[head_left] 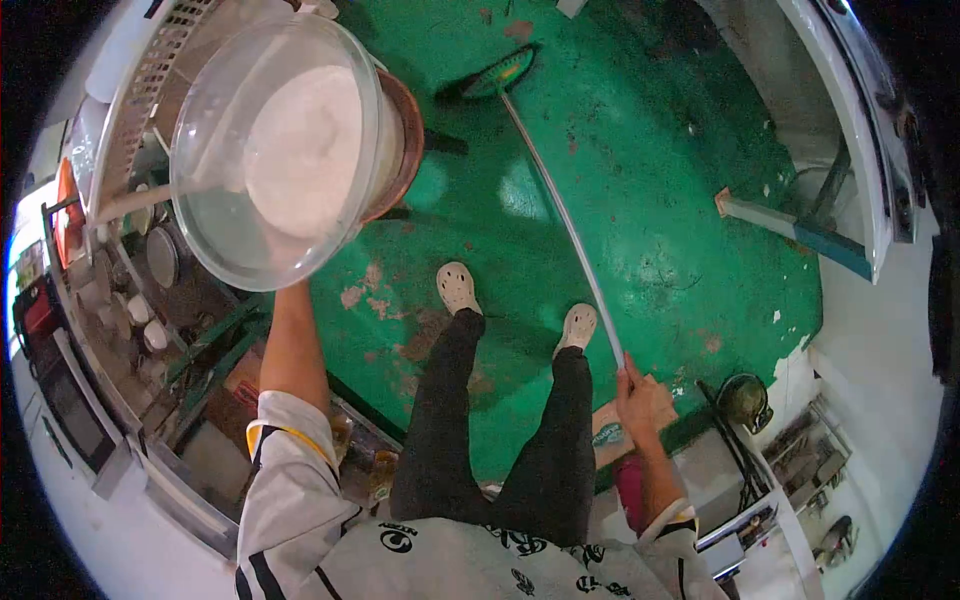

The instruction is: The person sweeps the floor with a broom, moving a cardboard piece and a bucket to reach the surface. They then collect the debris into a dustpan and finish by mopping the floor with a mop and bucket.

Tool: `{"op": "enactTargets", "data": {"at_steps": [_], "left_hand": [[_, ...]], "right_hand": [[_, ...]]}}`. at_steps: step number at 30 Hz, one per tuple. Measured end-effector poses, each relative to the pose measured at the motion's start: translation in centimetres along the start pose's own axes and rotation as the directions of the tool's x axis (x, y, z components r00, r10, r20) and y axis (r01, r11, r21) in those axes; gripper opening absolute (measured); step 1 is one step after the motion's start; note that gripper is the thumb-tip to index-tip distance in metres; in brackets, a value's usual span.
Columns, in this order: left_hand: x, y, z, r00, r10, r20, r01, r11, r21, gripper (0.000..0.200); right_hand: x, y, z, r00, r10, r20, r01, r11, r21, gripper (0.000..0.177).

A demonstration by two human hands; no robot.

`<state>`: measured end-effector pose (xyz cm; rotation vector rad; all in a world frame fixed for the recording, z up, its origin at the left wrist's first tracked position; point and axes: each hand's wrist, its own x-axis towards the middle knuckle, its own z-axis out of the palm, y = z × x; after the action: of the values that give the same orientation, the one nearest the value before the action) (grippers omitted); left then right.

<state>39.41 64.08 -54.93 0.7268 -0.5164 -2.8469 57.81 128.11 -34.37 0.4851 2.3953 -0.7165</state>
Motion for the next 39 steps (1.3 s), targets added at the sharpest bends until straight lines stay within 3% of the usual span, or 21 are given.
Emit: {"op": "enactTargets", "data": {"at_steps": [2, 4, 6, 9, 11, 12, 14, 16, 17, 19, 20, 21, 23, 27, 30, 31, 33, 34, 36, 38, 39], "left_hand": [[-0.1, -0.8, 1.9, 0.999, 0.011, -0.031, -0.010, 0.999, 0.040, 0.067], [-0.2, -1.4, 2.9, 0.998, 0.030, -0.062, -0.025, 0.997, 0.071, 0.066], [-0.1, -1.6, 3.3, 0.995, 0.044, -0.084, -0.037, 0.995, 0.088, 0.065], [-0.4, -1.9, 3.6, 0.992, 0.059, -0.111, -0.044, 0.991, 0.128, 0.063], [-0.3, -2.1, 4.1, 0.989, 0.071, -0.129, -0.051, 0.987, 0.153, 0.062], [-0.3, -2.3, 4.2, 0.987, 0.078, -0.138, -0.054, 0.984, 0.168, 0.061], [-0.3, -2.2, 4.3, 0.984, 0.092, -0.154, -0.061, 0.979, 0.193, 0.060], [-0.3, -2.2, 5.2, 0.978, 0.107, -0.178, -0.064, 0.970, 0.233, 0.059], [-0.2, -1.8, 5.2, 0.974, 0.125, -0.191, -0.074, 0.965, 0.251, 0.059], [-0.5, -1.7, 5.7, 0.962, 0.152, -0.226, -0.082, 0.954, 0.289, 0.058], [-0.7, -1.7, 5.8, 0.955, 0.170, -0.245, -0.089, 0.947, 0.309, 0.058], [-0.9, -2.0, 5.9, 0.947, 0.182, -0.265, -0.090, 0.941, 0.328, 0.057], [-1.0, -2.2, 6.3, 0.922, 0.216, -0.322, -0.087, 0.925, 0.371, 0.057], [-2.3, -4.5, 7.1, 0.794, 0.338, -0.505, -0.042, 0.860, 0.509, 0.056], [-7.0, -11.9, 7.8, 0.636, 0.554, -0.538, 0.133, 0.608, 0.783, 0.056], [-9.7, -16.0, 8.4, 0.663, 0.585, -0.467, 0.233, 0.432, 0.871, 0.055], [-15.0, -25.6, 11.6, 0.796, 0.534, -0.285, 0.325, 0.020, 0.945, 0.055], [-17.3, -30.1, 14.8, 0.902, 0.396, -0.175, 0.249, -0.144, 0.958, 0.055], [-19.8, -36.4, 23.4, 0.996, 0.067, 0.062, -0.038, -0.308, 0.951, 0.056], [-19.5, -38.8, 32.0, 0.938, -0.280, 0.203, -0.276, -0.255, 0.927, 0.059], [-19.3, -39.8, 32.8, 0.900, -0.370, 0.230, -0.357, -0.325, 0.876, 0.059]], "right_hand": [[0.0, -2.9, -2.5, 0.998, 0.064, 0.029, -0.061, 0.994, -0.090, 0.037], [-2.9, -2.5, -4.2, 0.997, -0.034, -0.063, 0.037, 0.998, 0.042, 0.035], [-6.5, -4.1, -7.0, 0.989, -0.116, -0.093, 0.103, 0.986, -0.135, 0.034], [-9.7, -4.0, -9.0, 0.968, 0.237, 0.080, -0.222, 0.961, -0.166, 0.033], [-8.2, -2.9, -7.2, 0.996, 0.085, 0.014, -0.083, 0.994, -0.070, 0.034], [-7.1, -2.3, -6.1, 1.000, 0.006, -0.025, -0.006, 1.000, -0.026, 0.034], [-1.6, -4.1, -3.6, 0.997, 0.054, 0.058, -0.045, 0.989, -0.142, 0.035], [5.1, -7.7, -0.5, 0.998, -0.047, -0.029, 0.049, 0.997, 0.060, 0.034], [8.4, -10.1, 0.6, 0.999, 0.030, 0.017, -0.030, 0.999, 0.023, 0.034], [15.0, -12.0, 5.4, 0.985, -0.128, -0.115, 0.134, 0.990, 0.043, 0.036], [17.7, -16.2, 4.8, 0.994, -0.090, -0.058, 0.095, 0.991, 0.095, 0.035], [20.6, -18.4, 5.1, 0.979, -0.186, -0.081, 0.194, 0.976, 0.102, 0.033], [24.3, -25.0, 2.1, 0.991, -0.114, -0.069, 0.119, 0.991, 0.067, 0.032], [27.6, -26.6, -2.4, 0.970, -0.239, -0.046, 0.243, 0.959, 0.143, 0.034], [24.2, -21.1, -6.8, 0.953, -0.300, -0.050, 0.304, 0.925, 0.230, 0.036], [21.0, -20.8, -10.2, 0.979, -0.174, 0.102, 0.156, 0.973, 0.168, 0.040], [14.9, -15.0, -12.8, 0.963, -0.256, 0.086, 0.240, 0.957, 0.160, 0.044], [11.3, -15.0, -15.8, 0.976, -0.068, 0.208, 0.052, 0.995, 0.081, 0.043], [5.7, -11.9, -18.9, 0.963, -0.031, 0.268, 0.035, 0.999, -0.010, 0.047], [3.6, -8.8, -19.8, 0.950, -0.030, 0.312, 0.041, 0.999, -0.029, 0.049], [3.6, -7.7, -19.4, 0.949, -0.057, 0.310, 0.075, 0.996, -0.047, 0.049]]}}
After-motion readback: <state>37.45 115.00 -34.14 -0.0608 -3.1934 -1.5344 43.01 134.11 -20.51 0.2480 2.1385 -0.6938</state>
